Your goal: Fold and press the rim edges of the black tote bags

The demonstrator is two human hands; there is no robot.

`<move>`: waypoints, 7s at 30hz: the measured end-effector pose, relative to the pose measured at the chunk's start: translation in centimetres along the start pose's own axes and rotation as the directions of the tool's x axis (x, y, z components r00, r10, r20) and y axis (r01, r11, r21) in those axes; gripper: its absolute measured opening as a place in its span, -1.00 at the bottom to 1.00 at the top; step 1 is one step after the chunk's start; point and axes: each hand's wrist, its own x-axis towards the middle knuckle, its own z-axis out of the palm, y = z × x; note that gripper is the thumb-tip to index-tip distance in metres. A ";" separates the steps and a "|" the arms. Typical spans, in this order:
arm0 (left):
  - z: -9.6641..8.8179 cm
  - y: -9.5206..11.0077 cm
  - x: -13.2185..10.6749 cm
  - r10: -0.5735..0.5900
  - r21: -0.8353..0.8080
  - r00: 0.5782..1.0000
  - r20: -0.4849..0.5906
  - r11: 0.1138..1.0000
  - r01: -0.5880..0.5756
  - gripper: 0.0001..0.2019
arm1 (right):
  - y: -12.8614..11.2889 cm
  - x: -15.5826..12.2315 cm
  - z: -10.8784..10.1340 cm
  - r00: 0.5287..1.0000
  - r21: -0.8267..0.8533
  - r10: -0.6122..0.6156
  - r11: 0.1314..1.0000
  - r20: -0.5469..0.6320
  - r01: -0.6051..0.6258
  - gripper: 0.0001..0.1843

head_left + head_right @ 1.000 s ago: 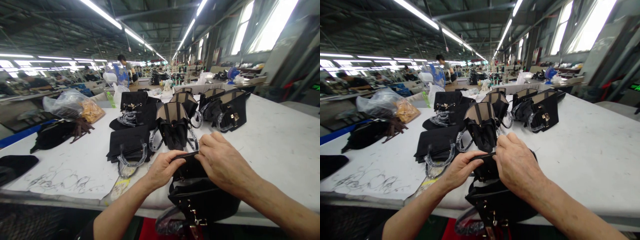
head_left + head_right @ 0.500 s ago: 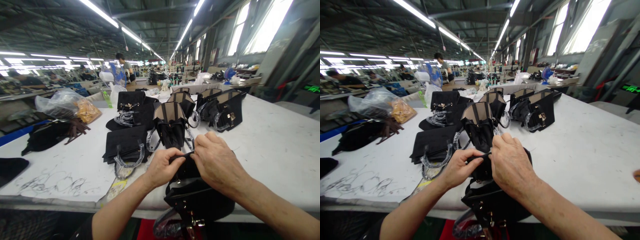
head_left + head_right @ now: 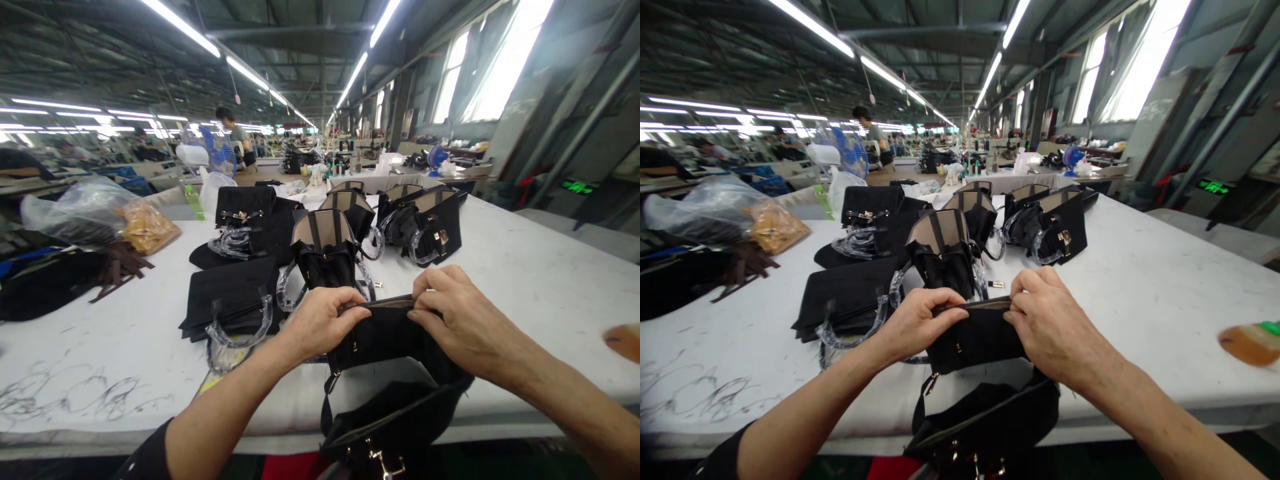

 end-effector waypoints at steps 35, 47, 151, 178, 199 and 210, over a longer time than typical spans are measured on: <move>0.3 3.1 2.2 -0.167 0.346 0.984 -0.061 0.921 0.178 -0.81 | 1.8 2.8 0.0 0.999 0.155 -0.045 0.987 0.002 0.045 -0.77; 0.2 1.4 5.3 -0.060 0.087 0.992 0.113 0.995 0.051 -0.76 | 2.9 2.3 0.8 0.983 0.193 0.179 0.966 -0.033 -0.170 -0.84; 3.2 4.6 11.7 0.383 0.223 0.835 0.394 0.842 -0.491 -0.87 | 6.3 -8.9 0.1 0.695 0.750 0.715 0.414 0.083 -0.515 -0.65; 4.9 5.9 12.0 0.227 0.593 0.930 0.289 0.720 -0.360 -0.78 | 6.8 -5.8 -0.7 0.764 0.217 0.623 0.779 -0.167 -0.588 -0.69; 3.3 3.5 11.7 0.322 0.429 0.922 0.216 0.817 -0.386 -0.93 | 7.3 0.7 -0.8 0.887 -0.296 0.453 0.863 0.091 -0.410 -0.64; 2.4 2.5 10.8 0.153 0.529 0.986 0.060 0.833 -0.162 -0.82 | 8.1 0.2 -0.7 0.899 -0.189 0.433 0.890 0.067 -0.415 -0.64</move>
